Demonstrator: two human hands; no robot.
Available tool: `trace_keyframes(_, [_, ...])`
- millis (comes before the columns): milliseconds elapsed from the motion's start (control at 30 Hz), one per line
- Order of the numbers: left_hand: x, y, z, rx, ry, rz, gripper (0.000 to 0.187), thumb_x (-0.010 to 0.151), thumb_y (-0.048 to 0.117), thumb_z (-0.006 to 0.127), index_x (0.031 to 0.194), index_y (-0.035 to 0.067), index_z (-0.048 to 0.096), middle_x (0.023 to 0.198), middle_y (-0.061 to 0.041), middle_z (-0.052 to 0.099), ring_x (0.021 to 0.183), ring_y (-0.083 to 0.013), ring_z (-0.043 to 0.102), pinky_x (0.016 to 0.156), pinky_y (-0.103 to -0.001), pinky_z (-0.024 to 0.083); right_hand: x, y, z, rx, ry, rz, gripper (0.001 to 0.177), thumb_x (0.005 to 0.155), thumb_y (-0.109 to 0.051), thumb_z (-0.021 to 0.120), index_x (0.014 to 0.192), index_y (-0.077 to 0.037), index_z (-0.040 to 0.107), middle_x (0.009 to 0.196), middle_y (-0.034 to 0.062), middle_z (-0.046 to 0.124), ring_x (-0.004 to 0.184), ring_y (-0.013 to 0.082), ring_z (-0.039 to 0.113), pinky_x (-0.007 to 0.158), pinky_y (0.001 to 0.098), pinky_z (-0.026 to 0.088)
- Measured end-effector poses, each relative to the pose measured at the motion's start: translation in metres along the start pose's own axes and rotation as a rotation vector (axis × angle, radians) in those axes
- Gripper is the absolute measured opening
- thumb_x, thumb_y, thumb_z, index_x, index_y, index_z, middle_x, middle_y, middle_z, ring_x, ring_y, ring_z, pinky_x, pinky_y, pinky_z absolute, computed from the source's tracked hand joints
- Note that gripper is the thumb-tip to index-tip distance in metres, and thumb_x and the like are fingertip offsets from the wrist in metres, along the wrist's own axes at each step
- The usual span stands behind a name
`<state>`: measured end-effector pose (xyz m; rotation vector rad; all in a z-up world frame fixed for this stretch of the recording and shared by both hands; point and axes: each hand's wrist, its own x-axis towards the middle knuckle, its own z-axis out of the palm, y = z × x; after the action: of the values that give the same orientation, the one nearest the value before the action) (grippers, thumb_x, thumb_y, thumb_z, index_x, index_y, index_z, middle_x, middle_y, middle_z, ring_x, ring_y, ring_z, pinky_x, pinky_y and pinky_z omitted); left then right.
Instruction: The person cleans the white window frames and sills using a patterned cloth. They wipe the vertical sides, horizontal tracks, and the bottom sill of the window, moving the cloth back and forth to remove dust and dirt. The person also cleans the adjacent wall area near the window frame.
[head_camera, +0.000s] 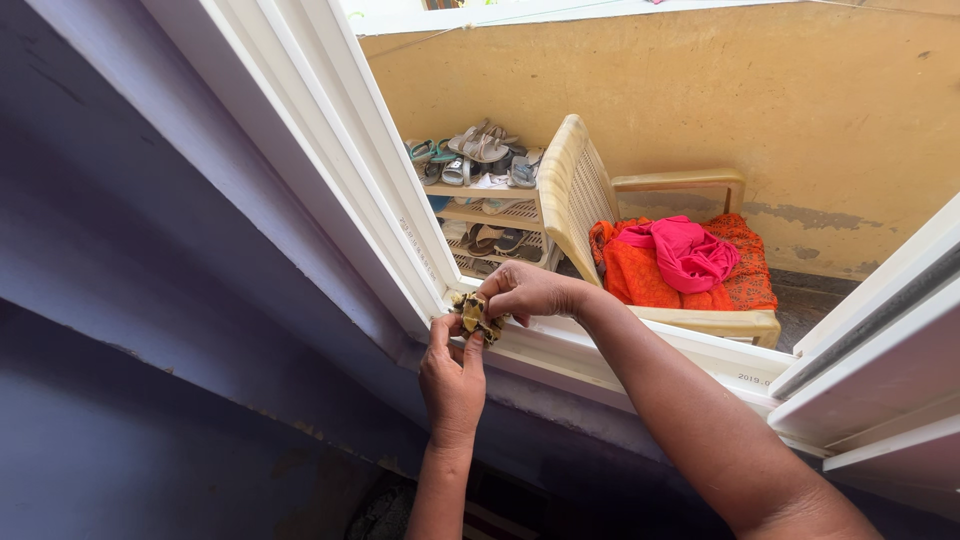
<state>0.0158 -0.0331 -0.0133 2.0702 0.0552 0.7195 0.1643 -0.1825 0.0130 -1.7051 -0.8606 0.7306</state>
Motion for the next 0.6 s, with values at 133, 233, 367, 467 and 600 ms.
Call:
trace_keyframes(133, [0.002,0.0,-0.005,-0.044,0.042,-0.056,0.019,0.095,0.013,0.069,0.111,0.004,0.064,0.089,-0.011,0.074,0.075,-0.02,0.072,0.069,-0.034,0.058,-0.002,-0.004,-0.006,0.175,0.029,-0.127,0.024,0.085,-0.012,0.063,0.098,0.0,0.078,0.086,0.0035,0.079,0.069,0.0041,0.068,0.055,0.0206,0.051])
trace_keyframes(233, [0.009,0.016,-0.018,-0.322,0.087,-0.196,0.016,0.098,0.012,0.064,0.111,0.002,0.061,0.086,-0.011,0.073,0.071,-0.0159,0.071,0.06,-0.031,0.056,-0.005,-0.01,-0.017,0.248,0.187,-0.242,0.022,0.089,-0.015,0.067,0.105,-0.003,0.077,0.086,0.005,0.079,0.071,0.0054,0.067,0.058,0.0207,0.051])
trace_keyframes(367, [0.03,0.054,-0.05,-0.628,0.267,0.056,0.015,0.102,0.007,0.059,0.115,0.001,0.054,0.102,-0.011,0.07,0.082,-0.013,0.068,0.074,-0.028,0.061,-0.008,-0.007,-0.025,0.198,0.366,-0.222,0.023,0.09,-0.014,0.065,0.106,-0.004,0.077,0.086,0.0047,0.078,0.075,0.0046,0.067,0.061,0.0209,0.052])
trace_keyframes(467, [0.058,0.086,-0.067,-0.444,0.436,0.422,0.014,0.106,0.001,0.06,0.118,0.0,0.053,0.12,-0.012,0.059,0.113,-0.0166,0.065,0.094,-0.033,0.063,-0.005,-0.002,-0.025,0.152,0.408,-0.221,0.022,0.09,-0.013,0.065,0.106,-0.004,0.078,0.084,0.0043,0.078,0.07,0.0046,0.064,0.06,0.0225,0.053])
trace_keyframes(600, [0.097,0.101,-0.074,0.34,0.573,0.682,0.015,0.095,-0.007,0.063,0.109,-0.001,0.058,0.123,-0.018,0.06,0.125,-0.0354,0.061,0.108,-0.046,0.053,-0.001,0.003,-0.024,0.106,0.436,-0.213,0.021,0.091,-0.013,0.065,0.106,-0.005,0.077,0.083,0.0031,0.077,0.066,0.0051,0.063,0.058,0.0235,0.054])
